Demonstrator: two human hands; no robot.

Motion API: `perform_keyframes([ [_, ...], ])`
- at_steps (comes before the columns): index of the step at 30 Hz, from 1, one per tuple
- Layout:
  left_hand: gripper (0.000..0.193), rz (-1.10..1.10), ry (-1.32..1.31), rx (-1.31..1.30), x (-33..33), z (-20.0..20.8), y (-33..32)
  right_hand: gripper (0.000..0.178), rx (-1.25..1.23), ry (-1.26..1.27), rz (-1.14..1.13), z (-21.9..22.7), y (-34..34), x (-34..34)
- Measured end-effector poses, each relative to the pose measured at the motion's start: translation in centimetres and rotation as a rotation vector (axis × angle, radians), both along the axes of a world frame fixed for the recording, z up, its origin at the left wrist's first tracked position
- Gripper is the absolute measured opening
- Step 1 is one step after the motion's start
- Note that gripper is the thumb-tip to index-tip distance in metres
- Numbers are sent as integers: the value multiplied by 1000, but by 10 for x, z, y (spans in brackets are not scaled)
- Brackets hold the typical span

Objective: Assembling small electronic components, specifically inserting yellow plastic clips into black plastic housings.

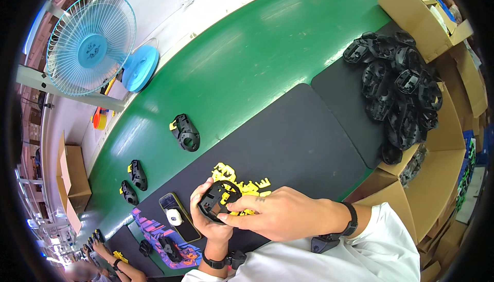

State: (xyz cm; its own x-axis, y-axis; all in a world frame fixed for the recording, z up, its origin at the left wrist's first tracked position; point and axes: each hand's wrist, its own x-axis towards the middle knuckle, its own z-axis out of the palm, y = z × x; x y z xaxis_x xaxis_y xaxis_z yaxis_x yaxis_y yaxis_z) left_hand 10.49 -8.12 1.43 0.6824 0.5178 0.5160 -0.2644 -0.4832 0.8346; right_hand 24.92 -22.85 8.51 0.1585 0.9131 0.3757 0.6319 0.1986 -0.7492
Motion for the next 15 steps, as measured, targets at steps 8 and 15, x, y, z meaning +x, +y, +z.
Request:
perform_keyframes([
  [8, 82, -79, 60, -145, 4, 7, 9, 43, 11, 66, -46, -7, 1, 0],
  [15, 83, -244, 240, -412, 12, 0, 8, 50, 49, 403, 69, -43, 6, 3],
])
